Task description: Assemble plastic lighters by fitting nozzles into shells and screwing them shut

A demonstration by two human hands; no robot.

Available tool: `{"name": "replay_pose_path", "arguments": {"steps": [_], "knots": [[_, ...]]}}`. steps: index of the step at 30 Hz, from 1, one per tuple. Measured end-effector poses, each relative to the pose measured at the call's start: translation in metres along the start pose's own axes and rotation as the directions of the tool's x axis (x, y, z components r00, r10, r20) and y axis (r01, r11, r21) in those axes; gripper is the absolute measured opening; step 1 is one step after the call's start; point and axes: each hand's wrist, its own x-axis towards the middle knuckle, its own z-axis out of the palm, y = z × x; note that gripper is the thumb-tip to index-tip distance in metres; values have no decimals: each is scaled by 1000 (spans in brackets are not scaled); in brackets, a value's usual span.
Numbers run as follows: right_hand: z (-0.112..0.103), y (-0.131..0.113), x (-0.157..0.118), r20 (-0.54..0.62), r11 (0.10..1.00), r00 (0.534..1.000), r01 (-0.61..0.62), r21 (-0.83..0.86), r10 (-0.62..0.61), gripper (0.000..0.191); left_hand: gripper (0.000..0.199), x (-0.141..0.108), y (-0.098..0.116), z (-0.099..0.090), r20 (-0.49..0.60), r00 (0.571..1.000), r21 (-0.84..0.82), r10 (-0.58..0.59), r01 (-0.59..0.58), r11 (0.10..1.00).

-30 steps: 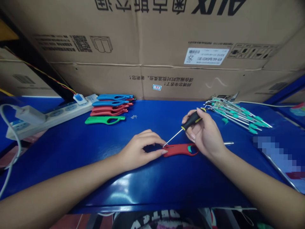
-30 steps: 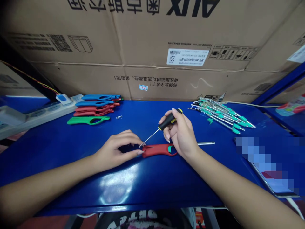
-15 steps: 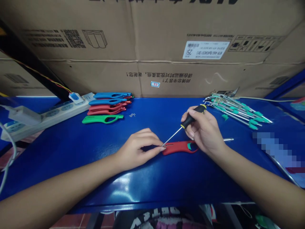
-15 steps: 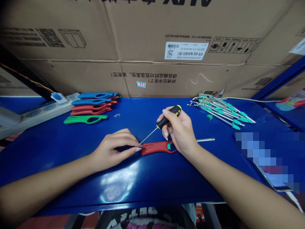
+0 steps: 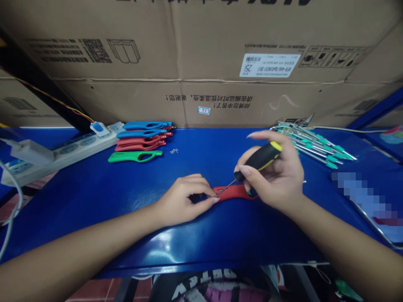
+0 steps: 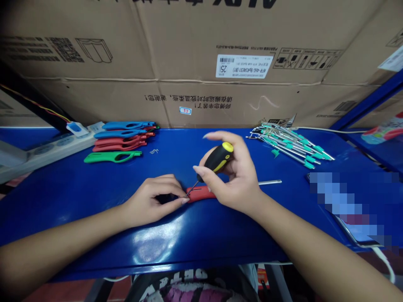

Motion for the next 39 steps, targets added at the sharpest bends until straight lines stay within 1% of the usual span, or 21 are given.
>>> {"name": "replay_pose_path", "arguments": {"steps": [2,3,4,6,8,10,12,14,16,17,18,20,22,23,25,27,30,33,39], "knots": [[3,2,-3,-73,993,990,117,-34,-119,53,10,1,0,1,-10,1000,3,-7,7,1000],[3,4,-4,-76,983,981,174,-56,-178,57,10,1,1,1,-6,1000,8,-3,3,1000],[3,5,-5,-55,972,973,221,-80,-225,59,10,1,1,1,6,1000,14,8,-9,1000],[2,6,-7,50,953,961,276,-125,-272,62,10,1,2,1,47,998,20,45,-46,999],[0,4,-8,183,950,951,278,-143,-250,68,11,0,3,0,87,993,16,77,-79,997],[-1,1,-7,285,963,937,243,-116,-202,72,11,0,3,0,111,990,7,89,-91,996],[-1,-3,-6,348,979,925,190,-73,-153,72,10,0,3,1,129,987,-1,95,-96,995],[1,-4,-6,365,985,921,164,-53,-134,72,9,0,2,1,142,984,-14,109,-108,994],[2,-3,-7,336,985,934,156,-69,-124,71,6,0,2,0,133,985,-26,111,-108,994],[3,-2,-7,301,984,945,157,-82,-126,69,9,1,1,-1,115,989,-19,97,-95,995],[4,0,-7,255,983,959,157,-97,-128,68,16,1,1,-1,93,993,-2,72,-72,997],[5,3,-8,150,981,979,156,-116,-138,66,38,2,0,-3,49,999,55,4,-6,998],[5,7,-8,71,981,986,157,-112,-150,67,54,2,-1,-3,40,998,114,-51,46,992],[5,8,-7,47,983,988,152,-103,-148,67,58,1,-2,-3,50,996,135,-67,60,989],[5,9,-7,14,987,991,135,-84,-134,67,59,1,-5,-3,85,993,159,-84,70,985],[6,10,-8,1,989,992,125,-79,-125,67,58,0,-6,-2,126,988,160,-90,70,985],[6,12,-9,39,981,988,152,-124,-148,69,54,0,-7,-1,163,982,136,-92,70,988],[7,13,-10,75,967,981,188,-170,-178,70,48,1,-7,-2,163,983,123,-85,66,990],[7,16,-10,81,961,976,213,-178,-202,71,42,2,-7,-2,164,983,125,-79,58,990]]}}
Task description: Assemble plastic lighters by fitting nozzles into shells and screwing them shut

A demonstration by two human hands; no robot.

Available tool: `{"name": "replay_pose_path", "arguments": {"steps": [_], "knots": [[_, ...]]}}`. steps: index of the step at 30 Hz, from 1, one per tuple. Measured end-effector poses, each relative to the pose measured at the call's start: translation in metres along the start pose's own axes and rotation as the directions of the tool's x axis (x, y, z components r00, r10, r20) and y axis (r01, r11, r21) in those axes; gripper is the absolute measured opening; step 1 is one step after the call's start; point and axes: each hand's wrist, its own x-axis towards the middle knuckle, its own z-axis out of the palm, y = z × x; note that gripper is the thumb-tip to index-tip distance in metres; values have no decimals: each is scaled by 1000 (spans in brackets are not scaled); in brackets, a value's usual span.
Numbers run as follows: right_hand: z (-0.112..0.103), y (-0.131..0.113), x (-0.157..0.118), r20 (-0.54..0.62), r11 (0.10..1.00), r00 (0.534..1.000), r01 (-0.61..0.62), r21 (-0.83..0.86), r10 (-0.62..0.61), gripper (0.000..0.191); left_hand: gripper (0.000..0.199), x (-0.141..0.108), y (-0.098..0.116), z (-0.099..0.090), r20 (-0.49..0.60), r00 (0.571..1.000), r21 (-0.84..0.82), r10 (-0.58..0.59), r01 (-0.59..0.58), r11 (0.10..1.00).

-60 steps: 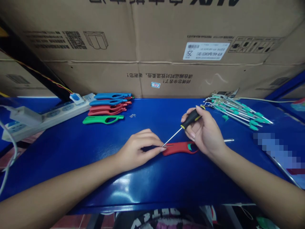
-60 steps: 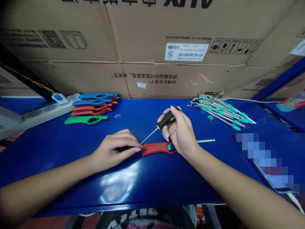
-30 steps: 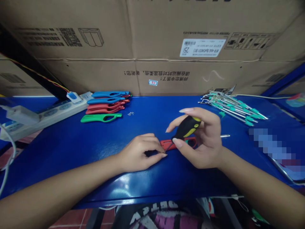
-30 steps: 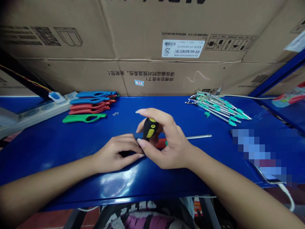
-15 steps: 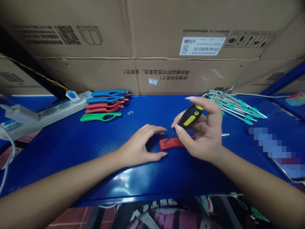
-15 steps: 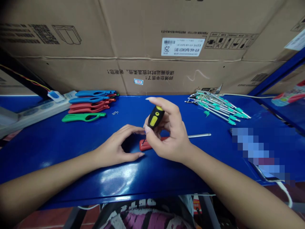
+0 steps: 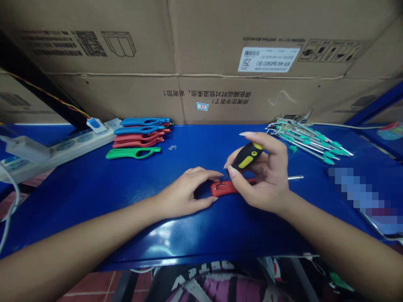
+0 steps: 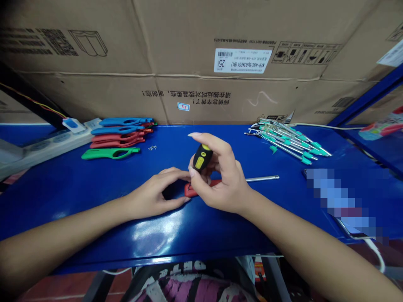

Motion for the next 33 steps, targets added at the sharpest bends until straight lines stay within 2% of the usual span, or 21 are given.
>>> {"name": "replay_pose_path", "arguments": {"steps": [7,23,30,33], "knots": [[1,2,-2,-23,999,1000,-3,54,4,71,39,0,-1,1,1,1000,-14,10,-10,1000],[-4,5,3,93,998,995,48,-34,-45,71,38,0,-3,1,14,999,7,37,-37,999],[-7,4,9,244,1000,970,13,20,-18,66,41,0,-3,3,-9,999,18,43,-43,999],[-8,2,12,272,1000,962,6,20,-12,62,39,3,2,7,-62,998,-22,-33,32,999]]}}
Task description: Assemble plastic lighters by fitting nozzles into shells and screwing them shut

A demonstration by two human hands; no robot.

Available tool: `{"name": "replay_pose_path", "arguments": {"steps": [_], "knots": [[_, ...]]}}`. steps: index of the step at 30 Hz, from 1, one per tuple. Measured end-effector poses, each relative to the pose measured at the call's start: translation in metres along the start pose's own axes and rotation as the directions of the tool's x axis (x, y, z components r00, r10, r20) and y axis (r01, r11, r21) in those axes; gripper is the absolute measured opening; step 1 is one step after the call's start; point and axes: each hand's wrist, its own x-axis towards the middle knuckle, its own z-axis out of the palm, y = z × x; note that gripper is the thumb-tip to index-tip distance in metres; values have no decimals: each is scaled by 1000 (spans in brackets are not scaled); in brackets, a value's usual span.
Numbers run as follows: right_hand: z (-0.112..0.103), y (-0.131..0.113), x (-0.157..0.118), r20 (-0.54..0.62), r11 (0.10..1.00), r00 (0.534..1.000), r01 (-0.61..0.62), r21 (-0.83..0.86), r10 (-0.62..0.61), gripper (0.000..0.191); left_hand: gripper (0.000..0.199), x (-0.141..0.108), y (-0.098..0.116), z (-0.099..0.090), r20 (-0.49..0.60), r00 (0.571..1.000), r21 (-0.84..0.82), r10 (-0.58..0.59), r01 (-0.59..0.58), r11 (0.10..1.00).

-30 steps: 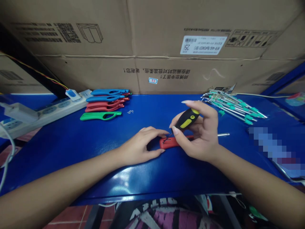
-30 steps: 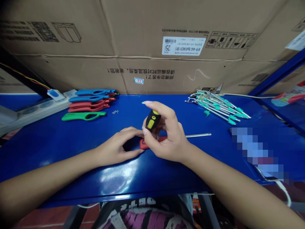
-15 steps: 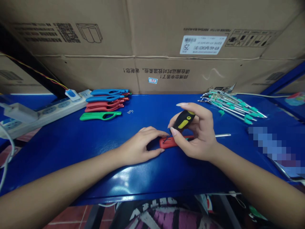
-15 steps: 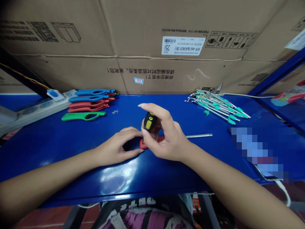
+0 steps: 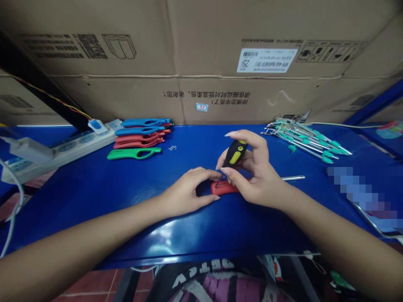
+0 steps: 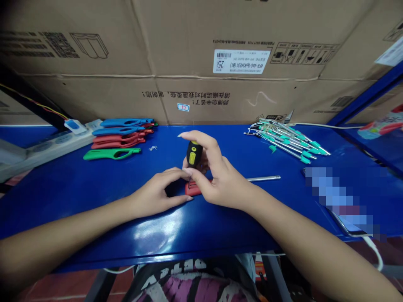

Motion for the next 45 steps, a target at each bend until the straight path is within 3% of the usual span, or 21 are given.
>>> {"name": "replay_pose_path", "arguments": {"steps": [5,11,20,28,33,35,40,43,45], "knots": [[-9,-11,10,172,996,982,-71,-52,79,60,24,9,12,8,-20,983,-46,-185,184,982],[-26,-24,26,345,967,905,-213,-142,250,63,22,24,16,12,24,991,-86,-131,132,988],[-32,-5,14,232,984,958,-153,-88,169,61,24,22,7,20,-51,998,-20,-30,29,999],[-33,-6,13,159,919,982,-32,-393,103,64,21,22,1,18,-6,1000,24,13,-12,1000],[-31,-2,13,135,764,991,103,-637,-21,48,21,22,-1,19,-15,998,48,66,-65,997],[-28,1,13,146,732,989,113,-671,-18,43,20,22,0,19,-3,999,43,53,-53,998],[-20,9,9,143,911,989,36,-411,26,48,19,23,2,18,22,999,29,34,-34,999],[-18,9,7,75,898,997,52,-437,-21,62,15,23,2,18,1,999,27,48,-48,998],[-18,5,7,60,848,994,113,-517,-96,62,14,23,3,17,8,999,21,44,-44,999]]}}
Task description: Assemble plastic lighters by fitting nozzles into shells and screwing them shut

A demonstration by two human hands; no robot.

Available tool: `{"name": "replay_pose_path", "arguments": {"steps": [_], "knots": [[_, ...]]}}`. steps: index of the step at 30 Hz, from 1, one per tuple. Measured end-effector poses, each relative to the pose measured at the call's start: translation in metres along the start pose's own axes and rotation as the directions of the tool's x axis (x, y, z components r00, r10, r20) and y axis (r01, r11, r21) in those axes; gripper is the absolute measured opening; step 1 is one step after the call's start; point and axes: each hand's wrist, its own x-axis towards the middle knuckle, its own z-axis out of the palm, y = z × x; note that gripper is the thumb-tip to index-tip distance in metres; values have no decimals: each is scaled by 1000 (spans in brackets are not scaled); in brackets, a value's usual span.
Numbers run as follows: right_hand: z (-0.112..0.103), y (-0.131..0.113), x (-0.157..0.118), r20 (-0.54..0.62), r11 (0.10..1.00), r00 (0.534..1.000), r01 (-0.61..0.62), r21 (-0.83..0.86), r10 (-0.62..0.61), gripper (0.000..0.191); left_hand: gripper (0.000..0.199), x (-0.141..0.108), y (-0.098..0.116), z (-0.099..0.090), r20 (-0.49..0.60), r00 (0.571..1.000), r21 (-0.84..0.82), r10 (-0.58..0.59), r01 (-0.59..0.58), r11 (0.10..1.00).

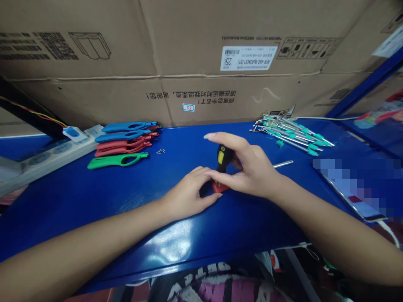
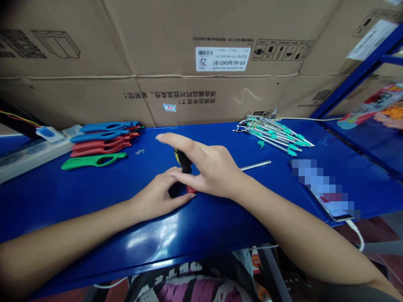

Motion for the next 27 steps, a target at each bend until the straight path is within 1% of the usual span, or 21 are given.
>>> {"name": "replay_pose_path", "arguments": {"steps": [2,3,6,7,9,11,12,14,16,17,19,21,22,25,26,27], "knots": [[-4,-4,2,-19,999,999,31,-37,-32,54,15,0,0,-1,18,1000,-5,-9,9,1000],[-6,-5,4,-15,1000,1000,23,-18,-23,51,15,0,1,-1,26,1000,-9,-14,15,1000],[-14,-3,7,41,993,998,-46,109,41,48,16,1,1,-3,36,999,-29,-28,29,999],[-16,-1,8,45,991,998,-59,121,54,46,16,1,2,-3,37,999,-33,-32,33,999],[-21,4,9,1,997,998,-57,59,57,42,17,1,2,-3,36,999,-35,-34,36,999],[-26,8,10,-66,998,997,-29,-54,26,40,17,1,2,-3,40,999,-41,-32,33,999],[-27,8,11,-83,997,997,-9,-83,2,39,16,1,2,-3,42,999,-45,-31,33,998],[-29,7,12,-71,999,997,12,-38,-15,36,15,1,2,-3,49,998,-48,-32,35,998],[-30,5,13,-30,998,1000,1,55,1,37,14,1,1,-3,53,998,-41,-36,38,998],[-31,3,13,-25,998,1000,-4,66,5,37,15,1,1,-2,52,998,-37,-35,37,999],[-31,2,12,-51,1000,999,6,-13,-6,33,15,1,0,-2,48,998,-32,-32,34,999],[-32,1,11,-84,994,996,34,-99,-43,34,15,1,0,-2,44,999,-32,-31,32,999],[-32,0,11,-84,995,995,40,-92,-48,35,15,1,0,-2,45,998,-33,-33,35,999],[-32,-1,10,-18,997,1000,4,72,-3,40,16,1,0,-2,48,998,-26,-42,43,999],[-32,-1,10,-7,995,1000,-8,98,9,39,16,1,0,-2,46,998,-22,-42,43,999],[-32,-1,10,-9,997,1000,-7,83,8,37,15,1,0,-2,42,998,-18,-40,40,999]]}}
